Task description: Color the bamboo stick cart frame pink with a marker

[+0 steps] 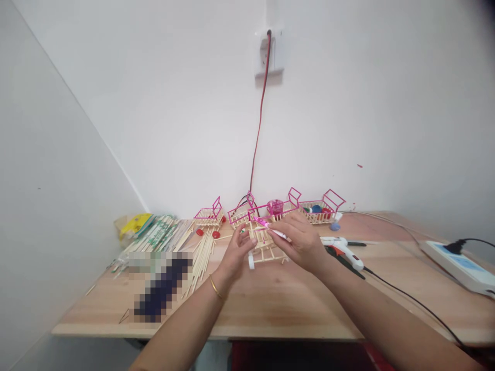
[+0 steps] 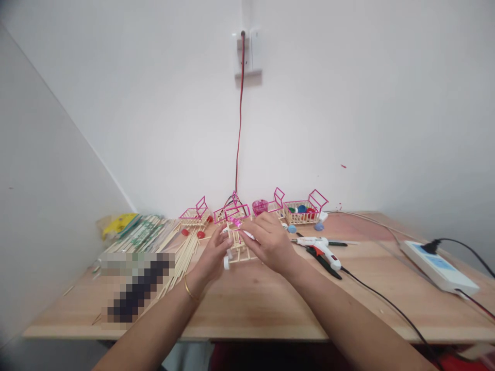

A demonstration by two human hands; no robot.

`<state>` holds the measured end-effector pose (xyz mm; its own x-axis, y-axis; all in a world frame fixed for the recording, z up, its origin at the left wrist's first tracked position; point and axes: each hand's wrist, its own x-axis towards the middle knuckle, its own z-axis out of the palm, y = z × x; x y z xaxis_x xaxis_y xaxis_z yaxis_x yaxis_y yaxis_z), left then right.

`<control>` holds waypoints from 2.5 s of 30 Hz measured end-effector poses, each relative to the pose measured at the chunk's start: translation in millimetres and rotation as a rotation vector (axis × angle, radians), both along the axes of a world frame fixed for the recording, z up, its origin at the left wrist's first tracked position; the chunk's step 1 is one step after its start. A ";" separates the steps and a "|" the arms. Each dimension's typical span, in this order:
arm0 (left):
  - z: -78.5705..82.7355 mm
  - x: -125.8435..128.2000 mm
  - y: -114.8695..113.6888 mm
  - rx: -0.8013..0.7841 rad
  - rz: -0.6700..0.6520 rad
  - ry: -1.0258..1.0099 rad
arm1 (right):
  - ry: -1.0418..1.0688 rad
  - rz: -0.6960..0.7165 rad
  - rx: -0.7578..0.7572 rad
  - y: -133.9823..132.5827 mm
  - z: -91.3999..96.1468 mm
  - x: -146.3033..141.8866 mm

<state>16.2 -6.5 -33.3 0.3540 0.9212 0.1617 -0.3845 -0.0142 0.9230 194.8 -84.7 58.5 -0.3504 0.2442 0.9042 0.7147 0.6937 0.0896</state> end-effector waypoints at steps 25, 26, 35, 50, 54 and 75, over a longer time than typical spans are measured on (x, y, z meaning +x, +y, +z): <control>5.8 -1.8 -4.0 0.024 -0.035 0.051 | 0.033 0.083 -0.053 1.5 -7.9 6.7; 6.0 -1.8 -4.3 0.027 -0.035 0.041 | 0.032 0.077 -0.062 1.2 -8.1 6.8; 11.0 -2.2 -7.9 -0.022 -0.033 0.043 | 0.362 0.098 -0.216 -10.7 -15.5 16.7; 22.2 -2.2 -20.3 0.007 -0.143 -0.006 | 1.087 0.310 -0.685 4.2 -52.4 14.2; 18.1 -2.0 -16.7 0.060 -0.137 0.005 | 1.005 0.286 -0.701 -9.7 -43.2 11.3; 8.8 -0.8 -11.1 0.182 -0.147 0.132 | 1.137 0.330 -0.669 -2.8 -69.1 10.9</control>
